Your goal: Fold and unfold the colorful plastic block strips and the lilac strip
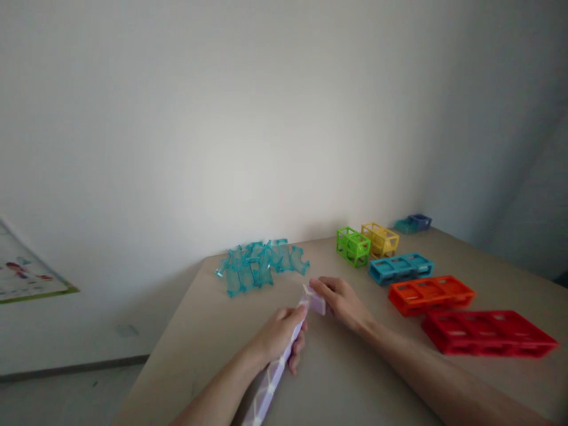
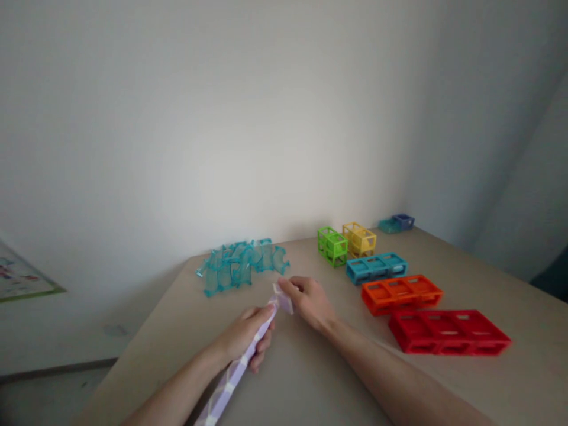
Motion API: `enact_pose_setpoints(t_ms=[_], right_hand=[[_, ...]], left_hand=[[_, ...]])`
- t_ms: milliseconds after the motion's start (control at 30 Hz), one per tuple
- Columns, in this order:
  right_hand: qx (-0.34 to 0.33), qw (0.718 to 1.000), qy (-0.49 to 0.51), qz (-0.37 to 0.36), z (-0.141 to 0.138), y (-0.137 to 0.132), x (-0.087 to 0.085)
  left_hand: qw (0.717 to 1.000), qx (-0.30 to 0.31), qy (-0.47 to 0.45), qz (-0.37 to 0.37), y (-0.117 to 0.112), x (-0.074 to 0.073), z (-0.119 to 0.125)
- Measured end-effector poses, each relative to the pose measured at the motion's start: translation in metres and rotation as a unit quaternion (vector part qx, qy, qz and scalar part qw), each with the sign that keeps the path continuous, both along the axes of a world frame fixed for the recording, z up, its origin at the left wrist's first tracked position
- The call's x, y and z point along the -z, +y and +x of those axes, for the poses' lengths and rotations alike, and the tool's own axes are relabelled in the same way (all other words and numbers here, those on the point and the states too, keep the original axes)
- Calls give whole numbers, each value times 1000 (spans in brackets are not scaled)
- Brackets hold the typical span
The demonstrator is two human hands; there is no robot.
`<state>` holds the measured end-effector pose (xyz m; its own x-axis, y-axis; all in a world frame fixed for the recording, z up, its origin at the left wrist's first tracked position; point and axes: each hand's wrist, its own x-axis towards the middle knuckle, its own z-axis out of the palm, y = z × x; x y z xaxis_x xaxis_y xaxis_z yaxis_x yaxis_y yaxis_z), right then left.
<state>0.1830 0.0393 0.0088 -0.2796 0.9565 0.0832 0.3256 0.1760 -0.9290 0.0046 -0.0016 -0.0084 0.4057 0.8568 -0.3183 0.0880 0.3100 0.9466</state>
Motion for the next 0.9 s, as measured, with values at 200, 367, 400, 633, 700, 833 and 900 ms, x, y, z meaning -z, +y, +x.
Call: enact_pose_setpoints(t_ms=[200, 367, 400, 633, 700, 833, 900], right_hand=[[-35, 997, 38, -61, -5, 6, 9], [-62, 995, 66, -47, -9, 1, 6], [-61, 995, 70, -44, -10, 0, 6], [-25, 998, 53, -34, -11, 0, 9], [-14, 999, 41, -23, -11, 0, 11], [-5, 999, 32, -11, -11, 1, 14], [-16, 999, 40, -20, -11, 1, 13]], left_hand=[[994, -89, -46, 45, 8, -1, -1], [991, -105, -54, 57, 8, -1, -1], [991, -105, -54, 62, 7, -1, -1], [990, -108, -22, 87, 6, 0, 0], [990, -109, -5, 91, 7, 1, 0], [990, -113, 5, 86, 8, 1, 0], [990, -114, -9, 79, 8, 1, 0]])
